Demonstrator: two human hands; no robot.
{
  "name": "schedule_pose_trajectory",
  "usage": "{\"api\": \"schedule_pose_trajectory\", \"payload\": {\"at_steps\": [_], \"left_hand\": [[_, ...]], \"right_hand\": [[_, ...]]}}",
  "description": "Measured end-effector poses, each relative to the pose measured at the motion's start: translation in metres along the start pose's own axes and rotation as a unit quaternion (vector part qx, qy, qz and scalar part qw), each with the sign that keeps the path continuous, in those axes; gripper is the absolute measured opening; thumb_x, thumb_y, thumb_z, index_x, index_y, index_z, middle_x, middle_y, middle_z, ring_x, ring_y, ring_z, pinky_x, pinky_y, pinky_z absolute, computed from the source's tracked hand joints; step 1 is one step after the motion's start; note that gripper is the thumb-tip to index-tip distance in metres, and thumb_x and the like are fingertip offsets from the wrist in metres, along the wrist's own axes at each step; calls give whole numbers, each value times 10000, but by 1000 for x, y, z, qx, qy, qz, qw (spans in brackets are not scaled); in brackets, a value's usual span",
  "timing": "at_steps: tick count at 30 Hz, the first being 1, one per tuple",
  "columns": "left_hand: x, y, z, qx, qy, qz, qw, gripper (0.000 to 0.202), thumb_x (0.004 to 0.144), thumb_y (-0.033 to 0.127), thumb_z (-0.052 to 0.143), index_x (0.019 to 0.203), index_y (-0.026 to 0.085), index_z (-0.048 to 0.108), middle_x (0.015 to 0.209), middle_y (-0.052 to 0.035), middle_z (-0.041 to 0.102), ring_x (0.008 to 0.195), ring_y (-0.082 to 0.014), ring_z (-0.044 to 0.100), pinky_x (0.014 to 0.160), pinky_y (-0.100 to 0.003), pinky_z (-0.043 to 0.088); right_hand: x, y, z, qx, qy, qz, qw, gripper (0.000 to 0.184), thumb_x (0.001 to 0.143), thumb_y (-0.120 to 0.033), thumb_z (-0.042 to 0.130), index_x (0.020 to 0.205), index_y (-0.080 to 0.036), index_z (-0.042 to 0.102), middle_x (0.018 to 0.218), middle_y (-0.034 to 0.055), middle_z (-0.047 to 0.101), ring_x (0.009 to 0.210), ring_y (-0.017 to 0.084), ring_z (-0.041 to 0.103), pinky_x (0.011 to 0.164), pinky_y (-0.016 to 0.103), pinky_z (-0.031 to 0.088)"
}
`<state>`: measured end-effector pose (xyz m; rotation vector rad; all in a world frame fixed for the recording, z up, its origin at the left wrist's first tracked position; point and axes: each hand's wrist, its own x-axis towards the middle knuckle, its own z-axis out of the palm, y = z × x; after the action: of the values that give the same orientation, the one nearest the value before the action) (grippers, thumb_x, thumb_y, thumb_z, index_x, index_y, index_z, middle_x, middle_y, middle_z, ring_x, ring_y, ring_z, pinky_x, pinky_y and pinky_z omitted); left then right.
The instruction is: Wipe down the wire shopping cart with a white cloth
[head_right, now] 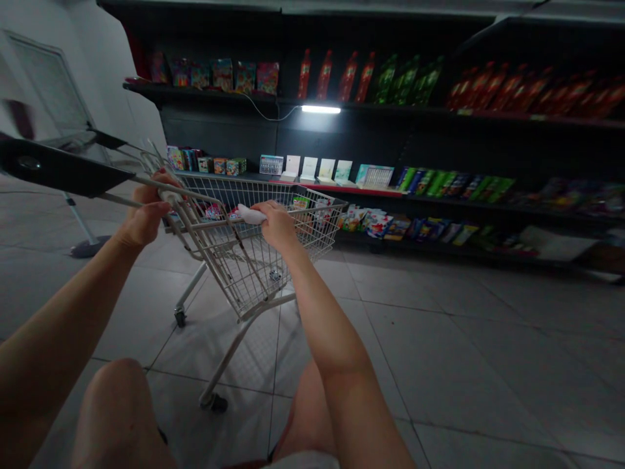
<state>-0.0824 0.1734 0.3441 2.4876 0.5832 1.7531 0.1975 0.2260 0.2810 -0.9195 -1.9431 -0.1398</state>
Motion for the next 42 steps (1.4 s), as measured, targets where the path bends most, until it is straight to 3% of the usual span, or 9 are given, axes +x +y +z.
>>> {"api": "schedule_pose_trajectory", "payload": {"at_steps": [7, 12, 18, 23, 25, 29, 32, 38, 42], "left_hand": [[-13, -22, -36, -36, 2, 21, 999, 315, 755, 519, 504, 815, 239, 633, 815, -9, 604, 908, -238, 537, 880, -527, 367], [-21, -16, -48, -75, 36, 68, 994, 225, 798, 467, 497, 752, 260, 573, 796, 6, 615, 923, -228, 565, 892, -530, 402], [-28, -8, -68, -30, 100, -39, 994, 296, 786, 481, 420, 760, 242, 593, 883, -23, 672, 1058, -243, 566, 1073, -494, 338], [-41, 19, -89, 160, 88, -181, 966, 596, 865, 615, 206, 872, 163, 594, 1233, -111, 610, 1190, -253, 514, 1048, -399, 368], [-48, 39, -93, 338, -7, -253, 906, 761, 857, 696, 94, 859, 132, 604, 1235, -180, 589, 1139, -303, 550, 963, -432, 422], [-58, 79, -84, 562, -135, -427, 695, 816, 777, 794, 215, 969, 120, 634, 873, -211, 681, 894, -382, 636, 736, -476, 483], [-57, 104, -72, 596, -154, -444, 652, 805, 778, 779, 254, 1072, 132, 631, 866, -221, 684, 847, -390, 642, 664, -450, 481], [-19, 144, -41, 589, -256, -289, 710, 644, 873, 661, 224, 855, 220, 694, 695, -97, 650, 714, -288, 637, 642, -388, 454], [20, 116, -10, 547, -278, -136, 778, 536, 943, 459, 219, 1068, 168, 651, 1048, -128, 664, 964, -276, 617, 770, -365, 445]], "right_hand": [[-8, -78, 11, 79, 72, -19, 994, 542, 754, 33, 363, 1147, -255, 600, 1171, 17, 612, 1119, 171, 555, 1007, 408, 473], [-26, -125, 64, 46, 108, -115, 986, 492, 892, -74, 371, 1254, -351, 557, 1402, -55, 455, 1377, 172, 327, 1156, 412, 339], [-150, -53, 149, -25, 50, -149, 987, 375, 896, -130, 480, 1170, -325, 647, 1264, -1, 593, 1314, 221, 408, 1152, 475, 324], [-235, -19, 160, -64, -55, -80, 993, 376, 848, -85, 541, 1151, -271, 664, 1245, 53, 613, 1138, 194, 542, 989, 380, 483], [-231, -32, 153, -36, -48, -56, 997, 396, 857, -62, 486, 1157, -251, 662, 1248, 66, 603, 1121, 184, 545, 969, 361, 491], [-178, -76, 137, 25, -2, -45, 999, 472, 868, -83, 428, 1275, -267, 581, 1367, 53, 489, 1273, 219, 427, 1071, 414, 412], [-145, -93, 140, 21, 21, -67, 997, 470, 874, -104, 450, 1275, -315, 578, 1373, 23, 474, 1307, 224, 382, 1111, 413, 373], [-189, -62, 176, 17, 28, -37, 999, 409, 864, -89, 454, 1180, -248, 658, 1213, 89, 555, 1179, 220, 465, 1067, 392, 420], [-225, -43, 165, 20, -32, 21, 999, 426, 801, -31, 434, 1071, -219, 705, 1127, 85, 593, 1081, 210, 538, 981, 387, 490]]}}
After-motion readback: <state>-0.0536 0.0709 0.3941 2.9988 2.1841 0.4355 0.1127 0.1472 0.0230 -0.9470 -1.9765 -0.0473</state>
